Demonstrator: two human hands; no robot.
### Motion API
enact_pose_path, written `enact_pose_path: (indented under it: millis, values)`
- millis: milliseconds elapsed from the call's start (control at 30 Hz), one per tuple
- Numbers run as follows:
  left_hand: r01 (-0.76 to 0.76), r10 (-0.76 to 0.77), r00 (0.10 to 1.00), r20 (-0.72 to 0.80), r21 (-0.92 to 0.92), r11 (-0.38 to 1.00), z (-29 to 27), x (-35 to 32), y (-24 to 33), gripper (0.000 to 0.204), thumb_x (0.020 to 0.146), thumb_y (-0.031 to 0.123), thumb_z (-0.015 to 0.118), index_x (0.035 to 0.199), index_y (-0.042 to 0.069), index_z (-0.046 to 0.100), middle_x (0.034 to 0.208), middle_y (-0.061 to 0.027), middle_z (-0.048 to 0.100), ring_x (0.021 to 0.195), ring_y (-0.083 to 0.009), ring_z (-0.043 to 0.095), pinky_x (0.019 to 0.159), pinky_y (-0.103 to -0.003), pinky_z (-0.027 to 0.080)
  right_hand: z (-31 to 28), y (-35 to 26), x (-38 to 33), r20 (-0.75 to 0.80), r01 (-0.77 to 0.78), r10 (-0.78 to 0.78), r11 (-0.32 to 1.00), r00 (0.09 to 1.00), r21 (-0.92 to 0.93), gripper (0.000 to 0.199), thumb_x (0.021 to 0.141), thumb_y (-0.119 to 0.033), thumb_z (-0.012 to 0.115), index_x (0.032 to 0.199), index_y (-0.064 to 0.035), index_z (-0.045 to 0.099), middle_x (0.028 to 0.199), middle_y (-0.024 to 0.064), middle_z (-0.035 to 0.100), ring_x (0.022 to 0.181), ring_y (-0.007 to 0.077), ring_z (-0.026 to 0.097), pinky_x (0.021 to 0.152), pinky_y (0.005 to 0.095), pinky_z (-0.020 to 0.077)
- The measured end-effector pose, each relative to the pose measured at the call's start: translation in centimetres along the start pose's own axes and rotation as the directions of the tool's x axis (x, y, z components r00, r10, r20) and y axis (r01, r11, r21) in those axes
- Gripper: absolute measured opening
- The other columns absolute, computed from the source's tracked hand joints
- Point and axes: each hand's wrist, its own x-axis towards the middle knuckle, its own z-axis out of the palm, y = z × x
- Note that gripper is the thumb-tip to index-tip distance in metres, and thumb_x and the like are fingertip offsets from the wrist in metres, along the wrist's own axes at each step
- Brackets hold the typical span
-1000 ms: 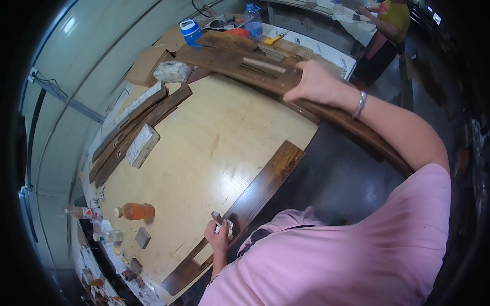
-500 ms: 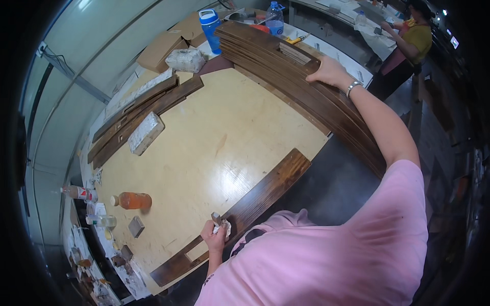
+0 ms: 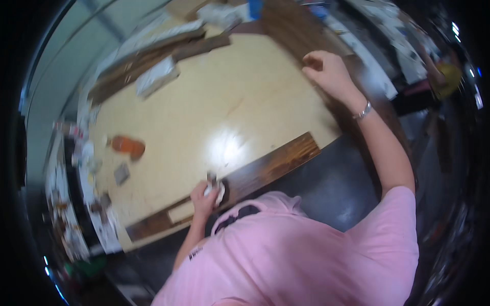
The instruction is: The person sands a wooden plank with a block, wipes the surface with a cloth, and applies liquid from a bottle to the cloth while working at a bench.
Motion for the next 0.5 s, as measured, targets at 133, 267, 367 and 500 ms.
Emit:
enact_pose_path:
  millis: [133,267,367,500]
  values:
    - [0.257,-0.291,0.954,-0.071,-0.309,0.916,-0.5,0.6,1.9,0.021,0.085,0.019,0.074,0.09,-0.001,0.07,0.07,-0.0051,0.061,0.068,-0.0084,0.053,0.062,-0.029,0.046,12.2,-9.2,-4.2,0.512,-0.103,-0.148,0.897,0.846,0.43,0.031,0.084,-0.017,0.07,0.109,0.0021,0.071,0.099,0.0134,0.073,0.087,0.0194,0.069,0.079,0.0331,0.0554]
    - [0.194,-0.293,0.951,-0.101,-0.544,0.816,-2.0,0.0,3.2,0.022,0.085,0.016,0.075,0.095,-0.003,0.071,0.077,-0.0047,0.068,0.072,-0.0075,0.058,0.065,-0.027,0.048,23.1,-15.5,-9.6,0.622,-0.307,-0.33,0.65,0.71,0.695,0.031,0.082,-0.014,0.074,0.107,0.0035,0.071,0.098,0.0141,0.07,0.084,0.0177,0.066,0.076,0.0317,0.0551]
    - [0.236,-0.367,0.923,-0.118,-0.581,0.779,-4.7,-1.9,2.2,0.024,0.085,0.017,0.075,0.099,-0.003,0.07,0.082,-0.0091,0.071,0.075,-0.0107,0.063,0.066,-0.029,0.05,27.0,-19.2,-11.4,0.718,-0.439,-0.333,0.612,0.611,0.658,0.025,0.084,-0.013,0.072,0.102,0.0045,0.071,0.093,0.0107,0.068,0.083,0.0148,0.064,0.074,0.0302,0.0544]
    - [0.144,-0.218,0.927,-0.304,-0.249,0.958,-9.7,-6.6,-1.4,0.028,0.086,0.013,0.073,0.109,-0.002,0.069,0.097,-0.0108,0.071,0.084,-0.016,0.067,0.076,-0.029,0.053,29.5,-24.8,-11.7,0.709,-0.541,-0.232,0.503,0.667,0.674,0.019,0.091,-0.011,0.064,0.102,0.0026,0.069,0.093,0.0043,0.067,0.081,0.0126,0.063,0.074,0.0286,0.0539]
